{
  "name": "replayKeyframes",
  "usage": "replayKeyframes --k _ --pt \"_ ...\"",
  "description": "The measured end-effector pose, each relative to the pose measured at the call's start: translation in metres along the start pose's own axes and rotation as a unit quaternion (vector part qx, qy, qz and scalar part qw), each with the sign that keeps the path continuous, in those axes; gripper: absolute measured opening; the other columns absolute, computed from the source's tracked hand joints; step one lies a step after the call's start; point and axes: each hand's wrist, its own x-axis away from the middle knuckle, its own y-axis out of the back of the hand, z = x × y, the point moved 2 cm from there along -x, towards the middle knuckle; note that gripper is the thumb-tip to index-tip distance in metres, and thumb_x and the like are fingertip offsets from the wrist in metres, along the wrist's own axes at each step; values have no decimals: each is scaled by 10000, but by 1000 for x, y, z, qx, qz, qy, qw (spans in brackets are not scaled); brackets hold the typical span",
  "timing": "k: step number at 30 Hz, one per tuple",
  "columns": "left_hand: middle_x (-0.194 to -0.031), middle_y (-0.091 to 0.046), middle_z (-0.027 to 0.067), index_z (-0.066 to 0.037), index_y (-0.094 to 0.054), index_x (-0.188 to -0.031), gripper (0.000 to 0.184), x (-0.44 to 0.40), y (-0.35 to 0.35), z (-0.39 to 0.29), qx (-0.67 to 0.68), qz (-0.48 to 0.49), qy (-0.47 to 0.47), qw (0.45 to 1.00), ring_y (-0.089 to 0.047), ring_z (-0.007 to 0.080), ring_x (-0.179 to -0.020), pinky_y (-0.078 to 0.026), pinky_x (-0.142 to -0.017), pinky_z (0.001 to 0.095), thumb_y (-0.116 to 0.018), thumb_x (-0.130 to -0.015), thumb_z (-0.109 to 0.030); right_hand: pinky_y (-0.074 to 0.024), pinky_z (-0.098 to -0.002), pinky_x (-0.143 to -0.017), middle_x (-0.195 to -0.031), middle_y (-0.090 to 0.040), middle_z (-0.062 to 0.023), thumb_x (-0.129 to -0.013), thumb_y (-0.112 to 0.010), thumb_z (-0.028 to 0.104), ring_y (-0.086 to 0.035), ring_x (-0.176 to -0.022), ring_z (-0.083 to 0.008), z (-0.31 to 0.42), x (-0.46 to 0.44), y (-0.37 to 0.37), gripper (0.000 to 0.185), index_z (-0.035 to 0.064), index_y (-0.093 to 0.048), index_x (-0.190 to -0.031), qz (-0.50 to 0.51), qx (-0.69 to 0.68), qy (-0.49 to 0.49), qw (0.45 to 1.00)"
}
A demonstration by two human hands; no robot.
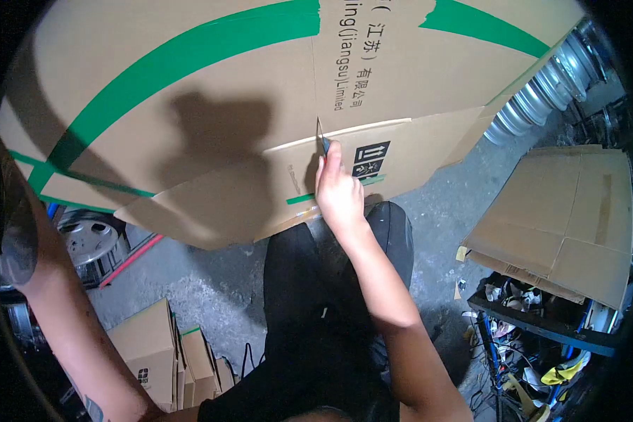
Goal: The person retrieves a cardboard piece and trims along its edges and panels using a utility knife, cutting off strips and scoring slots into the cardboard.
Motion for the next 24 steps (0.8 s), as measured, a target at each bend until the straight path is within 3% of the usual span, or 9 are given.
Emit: replayKeyframes --k 13,24 --pt "-806 -701 101 -14 -777 -962 571 2 11 0 -4 -2 25 1000 -652 198 -691 -528 -652 372 -795 -809 -564 -544 -631 -607 -732 -684 -270 -1082 -448 281 -675 -697 -521 10 0 29 341 60 -388 -1334 20 -79 3 997" --pt "-821 -703 105 -11 -773 -971 566 12 9 11 -13 24 46 999 -653 203 -698 -535 -654 381 -784 -822 -557 -534 -621 -654 -763 -689 -282 -1081 -428 260 -680 -735 -517 11 -6 42 357 26 -371 -1344 33 -126 23 991"
